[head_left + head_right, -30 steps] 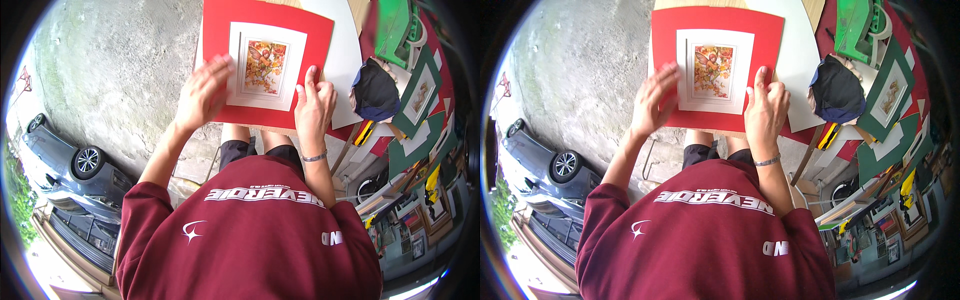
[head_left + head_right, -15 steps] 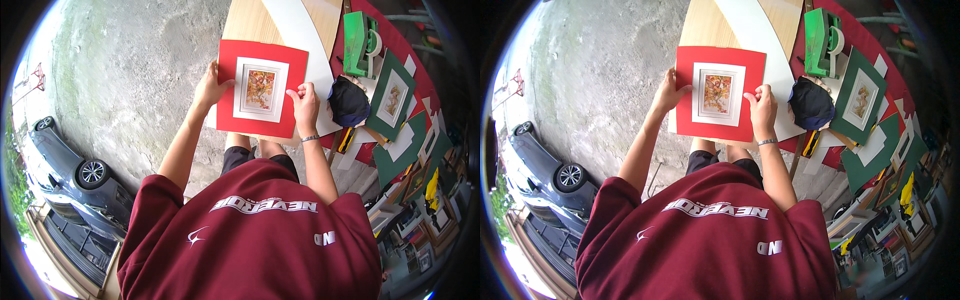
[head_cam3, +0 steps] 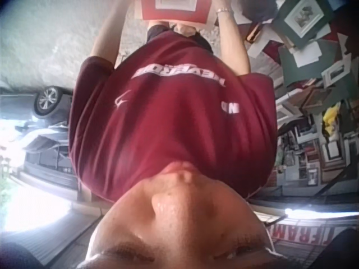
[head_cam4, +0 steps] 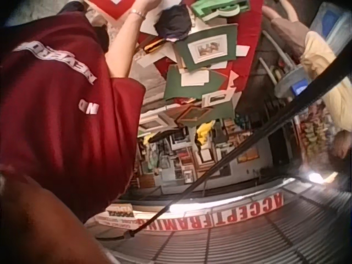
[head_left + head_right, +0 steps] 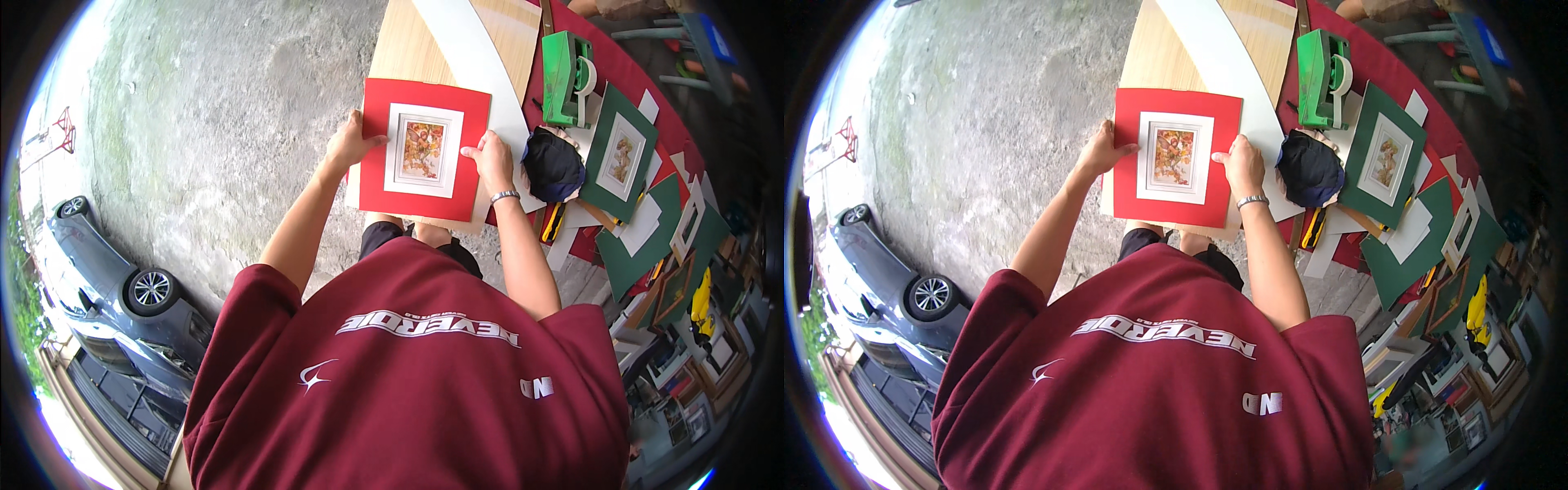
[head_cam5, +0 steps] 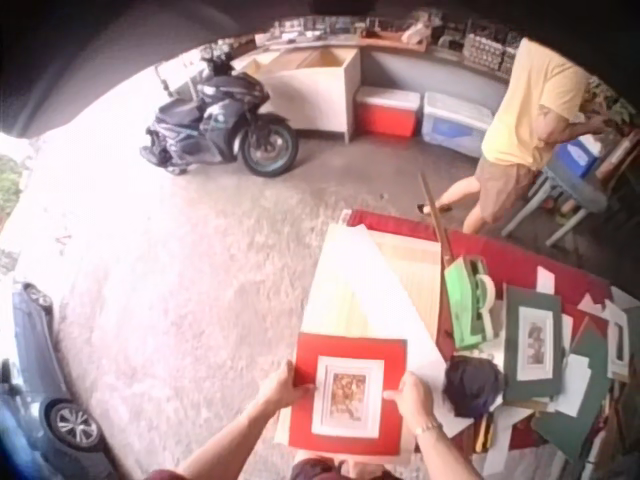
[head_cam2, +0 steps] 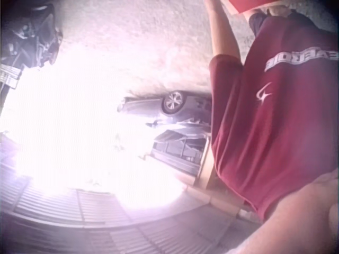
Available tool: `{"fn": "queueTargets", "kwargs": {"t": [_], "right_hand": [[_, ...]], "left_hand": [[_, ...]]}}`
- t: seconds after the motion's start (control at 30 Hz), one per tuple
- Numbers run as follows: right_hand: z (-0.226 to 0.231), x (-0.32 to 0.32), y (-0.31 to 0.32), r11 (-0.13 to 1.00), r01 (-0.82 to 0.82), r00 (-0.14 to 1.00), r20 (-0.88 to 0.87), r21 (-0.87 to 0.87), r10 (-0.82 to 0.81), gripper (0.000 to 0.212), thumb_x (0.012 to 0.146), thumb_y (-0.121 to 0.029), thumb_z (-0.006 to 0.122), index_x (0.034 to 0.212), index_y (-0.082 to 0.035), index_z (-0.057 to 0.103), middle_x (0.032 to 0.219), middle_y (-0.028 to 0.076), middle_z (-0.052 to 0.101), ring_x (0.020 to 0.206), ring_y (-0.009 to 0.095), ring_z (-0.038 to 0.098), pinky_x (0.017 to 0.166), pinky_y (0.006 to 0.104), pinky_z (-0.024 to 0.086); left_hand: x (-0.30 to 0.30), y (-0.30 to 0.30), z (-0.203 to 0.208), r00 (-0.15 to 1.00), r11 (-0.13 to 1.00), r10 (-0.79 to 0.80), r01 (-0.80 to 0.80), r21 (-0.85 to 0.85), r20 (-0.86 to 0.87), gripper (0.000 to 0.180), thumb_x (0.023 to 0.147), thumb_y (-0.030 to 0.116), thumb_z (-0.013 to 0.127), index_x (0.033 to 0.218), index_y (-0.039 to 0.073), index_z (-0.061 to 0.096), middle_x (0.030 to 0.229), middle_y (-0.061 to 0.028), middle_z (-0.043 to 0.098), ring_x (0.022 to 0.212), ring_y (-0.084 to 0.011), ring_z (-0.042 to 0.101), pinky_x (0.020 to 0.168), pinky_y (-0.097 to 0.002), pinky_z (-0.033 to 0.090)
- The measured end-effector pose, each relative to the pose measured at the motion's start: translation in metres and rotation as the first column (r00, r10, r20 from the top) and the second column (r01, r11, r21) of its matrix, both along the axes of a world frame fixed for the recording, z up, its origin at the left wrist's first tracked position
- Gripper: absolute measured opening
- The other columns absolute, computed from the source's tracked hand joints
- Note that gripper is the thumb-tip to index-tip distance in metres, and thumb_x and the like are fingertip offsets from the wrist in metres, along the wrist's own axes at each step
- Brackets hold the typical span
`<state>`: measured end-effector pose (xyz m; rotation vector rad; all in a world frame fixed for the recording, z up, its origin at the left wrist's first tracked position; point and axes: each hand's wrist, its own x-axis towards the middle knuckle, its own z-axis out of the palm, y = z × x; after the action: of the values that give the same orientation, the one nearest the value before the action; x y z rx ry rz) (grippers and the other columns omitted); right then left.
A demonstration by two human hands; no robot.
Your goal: The person cleans a small printed image with a cloth, places it into a white mat, and then into a red mat. They flip the assembly to apply tape to the back, then flip it back to wipe the front. The person carries the matted artwork to a table where another person is working on a similar frame.
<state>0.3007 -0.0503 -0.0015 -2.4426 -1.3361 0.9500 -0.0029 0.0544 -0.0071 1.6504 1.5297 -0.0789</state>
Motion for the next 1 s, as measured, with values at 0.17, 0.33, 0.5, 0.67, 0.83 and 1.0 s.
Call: {"fn": "queueTargets", "kwargs": {"t": [0.17,0.33,0.5,0.67,0.83,1.0], "right_hand": [[0.005,-0.002,0.002,1.000,-0.017,1.000,-0.021,-0.012,0.017,0.043,0.076,-0.023,0.095,0.081,-0.003,0.057,0.073,0.019,0.068,0.069,0.037,0.067,0.068,0.0459,0.053],[0.004,0.000,-0.004,1.000,-0.008,0.998,-0.060,0.004,0.009,0.045,0.075,-0.022,0.095,0.083,-0.003,0.056,0.073,0.019,0.067,0.069,0.038,0.066,0.067,0.0471,0.052],[0.007,-0.009,0.004,0.998,0.028,0.999,0.034,-0.053,-0.026,0.044,0.074,-0.023,0.096,0.084,-0.003,0.058,0.078,0.020,0.069,0.075,0.039,0.069,0.071,0.0480,0.053],[0.004,-0.007,0.006,0.992,0.048,0.996,0.080,-0.120,-0.039,0.043,0.073,-0.024,0.096,0.087,-0.003,0.061,0.084,0.021,0.072,0.085,0.042,0.072,0.077,0.0498,0.055],[0.017,-0.014,0.016,0.967,0.078,0.997,0.044,-0.243,-0.069,0.046,0.081,-0.022,0.090,0.109,0.002,0.064,0.102,0.030,0.074,0.103,0.047,0.073,0.091,0.0518,0.059],[0.001,-0.016,0.009,0.982,0.106,0.992,0.088,-0.158,-0.093,0.043,0.077,-0.022,0.092,0.098,0.000,0.062,0.090,0.024,0.073,0.091,0.045,0.072,0.080,0.0523,0.056]], "left_hand": [[-0.005,0.002,-0.007,1.000,0.999,-0.013,0.014,-0.052,0.013,0.081,0.084,0.045,0.088,0.134,-0.006,0.049,0.125,-0.0303,0.070,0.119,-0.0441,0.068,0.102,-0.0492,0.053],[-0.001,0.003,-0.001,1.000,0.991,-0.020,0.019,-0.129,-0.007,0.084,0.086,0.045,0.086,0.137,-0.007,0.046,0.128,-0.0319,0.068,0.122,-0.0448,0.067,0.103,-0.0496,0.053],[-0.003,0.000,-0.003,1.000,0.997,-0.021,0.021,-0.076,0.005,0.083,0.086,0.045,0.085,0.137,-0.008,0.046,0.127,-0.0323,0.068,0.121,-0.0457,0.067,0.102,-0.0497,0.054],[-0.008,0.003,-0.010,0.993,0.994,-0.096,0.099,-0.040,0.066,0.085,0.081,0.042,0.089,0.135,-0.008,0.046,0.129,-0.0329,0.066,0.121,-0.0466,0.066,0.100,-0.0501,0.054],[-0.008,0.001,-0.003,0.995,0.991,0.005,0.009,-0.136,0.102,0.087,0.074,0.040,0.095,0.131,-0.006,0.048,0.126,-0.0318,0.067,0.120,-0.0464,0.066,0.099,-0.0500,0.055],[-0.004,0.004,-0.003,0.996,0.989,0.010,0.005,-0.150,0.093,0.083,0.073,0.037,0.096,0.128,-0.003,0.049,0.122,-0.0285,0.070,0.116,-0.0443,0.069,0.098,-0.0496,0.056]]}}
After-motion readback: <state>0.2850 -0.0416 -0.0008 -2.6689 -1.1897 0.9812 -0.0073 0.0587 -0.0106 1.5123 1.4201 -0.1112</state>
